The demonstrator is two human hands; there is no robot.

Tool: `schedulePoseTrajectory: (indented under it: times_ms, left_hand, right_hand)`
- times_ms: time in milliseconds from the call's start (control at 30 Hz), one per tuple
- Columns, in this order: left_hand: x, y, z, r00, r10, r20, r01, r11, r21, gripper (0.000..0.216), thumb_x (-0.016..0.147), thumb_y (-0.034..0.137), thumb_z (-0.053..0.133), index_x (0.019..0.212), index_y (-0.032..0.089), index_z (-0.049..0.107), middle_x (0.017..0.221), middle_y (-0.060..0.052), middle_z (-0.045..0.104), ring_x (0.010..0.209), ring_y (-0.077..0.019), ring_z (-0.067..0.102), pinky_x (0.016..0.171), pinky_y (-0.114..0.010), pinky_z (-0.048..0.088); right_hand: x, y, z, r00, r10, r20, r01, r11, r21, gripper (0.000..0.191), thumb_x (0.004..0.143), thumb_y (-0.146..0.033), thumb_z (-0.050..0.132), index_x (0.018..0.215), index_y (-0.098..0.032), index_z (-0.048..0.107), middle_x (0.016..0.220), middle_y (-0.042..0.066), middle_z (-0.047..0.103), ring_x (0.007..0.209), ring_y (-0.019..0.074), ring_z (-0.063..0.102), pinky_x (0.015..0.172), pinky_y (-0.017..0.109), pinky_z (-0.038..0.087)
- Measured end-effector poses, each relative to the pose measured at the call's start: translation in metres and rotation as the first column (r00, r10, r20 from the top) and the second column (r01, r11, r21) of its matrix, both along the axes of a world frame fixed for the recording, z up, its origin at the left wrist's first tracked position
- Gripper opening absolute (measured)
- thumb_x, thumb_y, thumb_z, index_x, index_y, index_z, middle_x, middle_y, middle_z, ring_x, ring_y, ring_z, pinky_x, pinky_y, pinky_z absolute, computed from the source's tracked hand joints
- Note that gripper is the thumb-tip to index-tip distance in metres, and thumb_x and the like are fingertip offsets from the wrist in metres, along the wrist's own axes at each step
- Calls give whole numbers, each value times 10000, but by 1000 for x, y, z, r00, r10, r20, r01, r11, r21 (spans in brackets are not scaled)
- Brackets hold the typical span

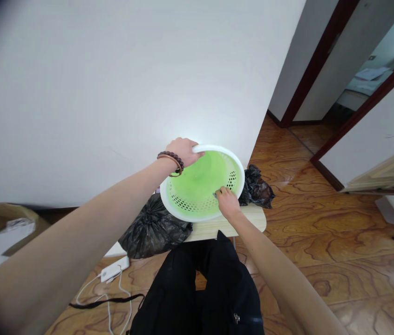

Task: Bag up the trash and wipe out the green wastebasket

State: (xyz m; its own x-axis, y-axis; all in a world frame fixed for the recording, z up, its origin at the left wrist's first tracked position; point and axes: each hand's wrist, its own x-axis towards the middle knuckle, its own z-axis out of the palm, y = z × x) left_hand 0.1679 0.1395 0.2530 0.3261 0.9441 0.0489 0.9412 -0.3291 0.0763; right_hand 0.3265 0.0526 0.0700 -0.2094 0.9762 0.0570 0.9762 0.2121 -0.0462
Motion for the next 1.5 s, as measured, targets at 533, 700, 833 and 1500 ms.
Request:
schedulePoseTrajectory:
  times_ms: [533, 700, 833, 1500]
  left_hand:
    - [-3, 11, -4, 998, 32, 50, -32, 999, 6, 419, 738, 486, 419, 997, 258, 659, 925, -81, 653, 815, -241, 601, 727, -352, 477]
    - [0, 12, -6, 998, 37, 52, -38, 999, 8, 387, 735, 455, 423, 958, 252, 665, 900, -82, 651, 809, -242, 601, 728, -356, 478]
    - [0, 10, -3, 997, 60, 50, -61, 998, 16, 385, 732, 436, 439, 970, 231, 662, 921, -91, 646, 845, -247, 596, 743, -351, 475]
    - [6, 9, -3, 990, 91, 104, -89, 996, -24, 414, 746, 454, 460, 1037, 224, 645, 980, -91, 624, 922, -245, 569, 796, -355, 458]
  right_hand:
    - [-35, 9, -1, 984, -34, 176, 36, 999, -10, 286, 819, -81, 393, 938, -83, 654, 959, 203, 587, 903, 255, 533, 693, 336, 449]
    - [-49, 16, -2, 968, -38, 249, 53, 997, -52, 290, 804, -39, 401, 920, -57, 666, 923, 217, 608, 842, 251, 584, 626, 314, 464]
    - [-34, 35, 19, 960, 64, 272, -57, 998, -35, 254, 807, -55, 428, 887, -64, 670, 873, 188, 630, 820, 253, 585, 663, 334, 445]
    - [-76, 12, -27, 958, 50, -283, -82, 991, -104, 295, 885, -182, 406, 1123, -189, 581, 1033, 73, 605, 935, 169, 538, 808, 245, 381]
